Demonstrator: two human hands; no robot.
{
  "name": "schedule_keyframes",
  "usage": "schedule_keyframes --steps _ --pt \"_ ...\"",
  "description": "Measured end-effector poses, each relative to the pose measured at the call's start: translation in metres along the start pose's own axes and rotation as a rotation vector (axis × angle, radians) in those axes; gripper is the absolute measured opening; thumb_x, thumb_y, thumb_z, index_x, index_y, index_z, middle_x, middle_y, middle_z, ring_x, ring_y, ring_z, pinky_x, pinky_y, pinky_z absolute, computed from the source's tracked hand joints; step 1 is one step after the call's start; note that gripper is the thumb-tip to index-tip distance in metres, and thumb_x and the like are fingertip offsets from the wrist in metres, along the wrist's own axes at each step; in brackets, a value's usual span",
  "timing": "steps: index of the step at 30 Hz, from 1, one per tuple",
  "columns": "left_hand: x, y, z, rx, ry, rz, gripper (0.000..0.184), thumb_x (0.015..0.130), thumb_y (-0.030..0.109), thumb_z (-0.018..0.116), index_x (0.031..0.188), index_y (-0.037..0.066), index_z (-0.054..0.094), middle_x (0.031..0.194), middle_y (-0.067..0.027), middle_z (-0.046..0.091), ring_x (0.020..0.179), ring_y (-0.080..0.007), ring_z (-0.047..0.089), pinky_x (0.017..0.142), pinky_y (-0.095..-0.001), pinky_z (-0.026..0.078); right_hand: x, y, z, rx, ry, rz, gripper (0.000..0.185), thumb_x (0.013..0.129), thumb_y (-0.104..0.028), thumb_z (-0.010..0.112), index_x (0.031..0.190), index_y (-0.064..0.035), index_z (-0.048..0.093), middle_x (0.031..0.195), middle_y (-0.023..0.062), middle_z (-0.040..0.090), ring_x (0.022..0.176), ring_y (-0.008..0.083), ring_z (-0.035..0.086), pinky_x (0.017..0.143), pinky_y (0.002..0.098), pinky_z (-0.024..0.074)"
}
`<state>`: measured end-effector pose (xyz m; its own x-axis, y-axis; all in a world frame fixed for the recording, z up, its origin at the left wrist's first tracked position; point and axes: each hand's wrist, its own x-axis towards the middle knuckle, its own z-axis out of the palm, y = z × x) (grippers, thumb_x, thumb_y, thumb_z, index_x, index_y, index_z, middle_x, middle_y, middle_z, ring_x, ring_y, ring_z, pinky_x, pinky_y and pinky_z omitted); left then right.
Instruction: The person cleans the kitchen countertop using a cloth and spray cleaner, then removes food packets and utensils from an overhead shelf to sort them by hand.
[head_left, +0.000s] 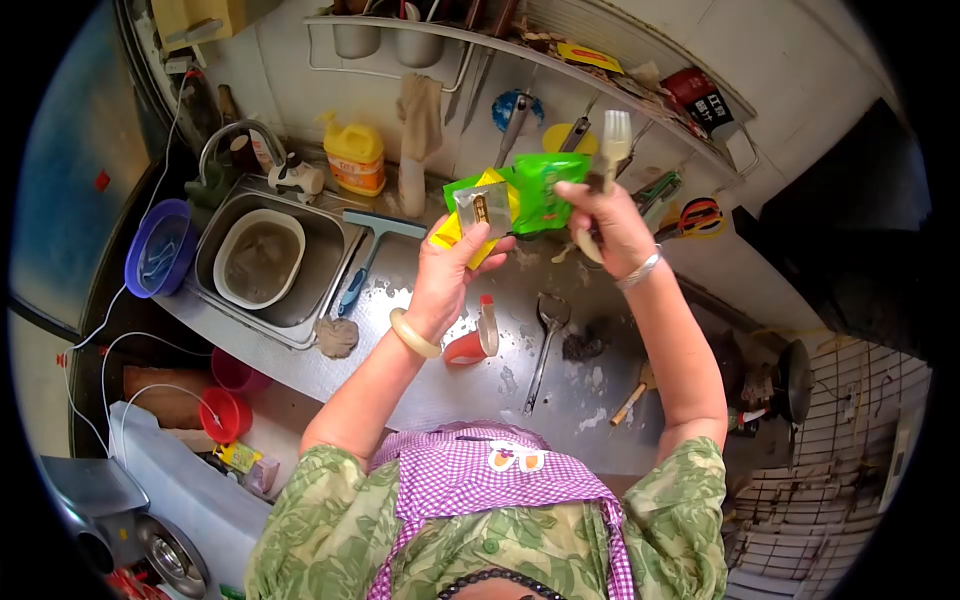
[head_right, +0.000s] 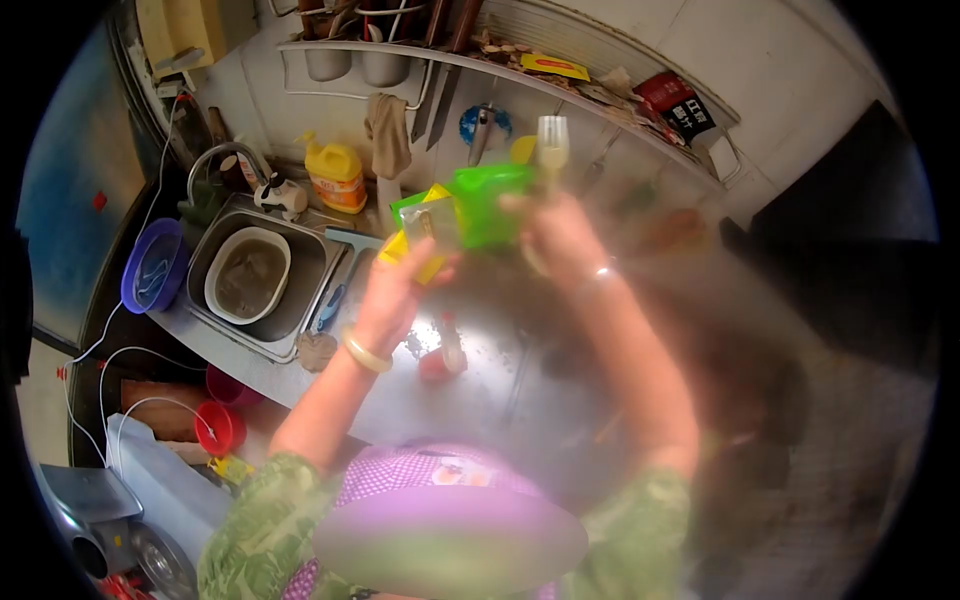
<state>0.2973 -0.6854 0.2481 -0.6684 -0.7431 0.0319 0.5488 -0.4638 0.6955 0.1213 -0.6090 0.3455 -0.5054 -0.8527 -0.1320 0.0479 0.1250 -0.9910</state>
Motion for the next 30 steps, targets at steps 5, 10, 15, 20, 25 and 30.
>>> schedule_keyframes --steps 5,10,15,20,25,30 --pt "-0.006 -0.011 0.003 0.084 -0.046 0.038 0.026 0.092 0.019 0.062 0.115 0.007 0.057 0.104 -0.0075 0.067 0.085 -0.0184 0.069 0.070 -0.0262 0.057 -0.001 0.030 0.027 -0.097 -0.025 -0.078 0.022 0.081 -0.010 0.071 0.098 -0.0035 0.058 0.072 -0.0041 0.052 0.052 0.0039 0.043 0.048 0.0196 0.0337" --pt "-0.014 -0.012 0.000 0.105 -0.021 0.023 0.027 0.091 0.016 0.063 0.115 0.005 0.057 0.100 -0.0080 0.068 0.080 -0.0188 0.069 0.064 -0.0255 0.057 -0.012 0.041 0.022 0.067 -0.095 -0.005 0.023 0.083 -0.015 0.071 0.099 -0.0038 0.059 0.067 -0.0047 0.050 0.051 0.0038 0.044 0.046 0.0194 0.0335" --pt "-0.022 -0.009 -0.012 0.085 0.049 -0.047 0.028 0.090 0.016 0.064 0.114 0.005 0.057 0.100 -0.0093 0.068 0.079 -0.0198 0.069 0.063 -0.0264 0.057 -0.012 0.076 -0.020 0.702 -0.127 0.335 0.019 0.089 -0.024 0.066 0.088 -0.0075 0.057 0.056 -0.0024 0.045 0.050 0.0092 0.042 0.041 0.0208 0.0329" --pt "-0.037 -0.012 -0.022 0.122 0.085 -0.102 0.030 0.090 0.017 0.063 0.116 0.004 0.056 0.099 -0.0107 0.068 0.079 -0.0201 0.070 0.064 -0.0262 0.057 -0.014 0.135 -0.046 1.046 -0.029 0.497 0.021 0.088 -0.024 0.068 0.083 -0.0086 0.055 0.057 -0.0021 0.044 0.055 0.0141 0.048 0.043 0.0239 0.0423" --pt "-0.055 -0.011 -0.037 0.148 0.173 -0.129 0.035 0.089 0.017 0.064 0.120 0.006 0.054 0.102 -0.0089 0.067 0.079 -0.0200 0.069 0.063 -0.0248 0.056 -0.031 0.198 -0.068 0.853 -0.028 0.450 0.016 0.086 -0.018 0.069 0.088 -0.0099 0.055 0.068 -0.0005 0.049 0.056 0.0137 0.050 0.044 0.0254 0.0432" --pt "-0.068 -0.007 -0.052 0.151 0.258 -0.136 0.038 0.088 0.017 0.065 0.122 0.006 0.052 0.106 -0.0088 0.065 0.081 -0.0209 0.068 0.063 -0.0254 0.055 -0.058 0.225 -0.079 0.773 0.071 0.411 0.020 0.079 -0.004 0.067 0.095 -0.0113 0.057 0.076 0.0031 0.055 0.059 0.0150 0.051 0.044 0.0253 0.0400"
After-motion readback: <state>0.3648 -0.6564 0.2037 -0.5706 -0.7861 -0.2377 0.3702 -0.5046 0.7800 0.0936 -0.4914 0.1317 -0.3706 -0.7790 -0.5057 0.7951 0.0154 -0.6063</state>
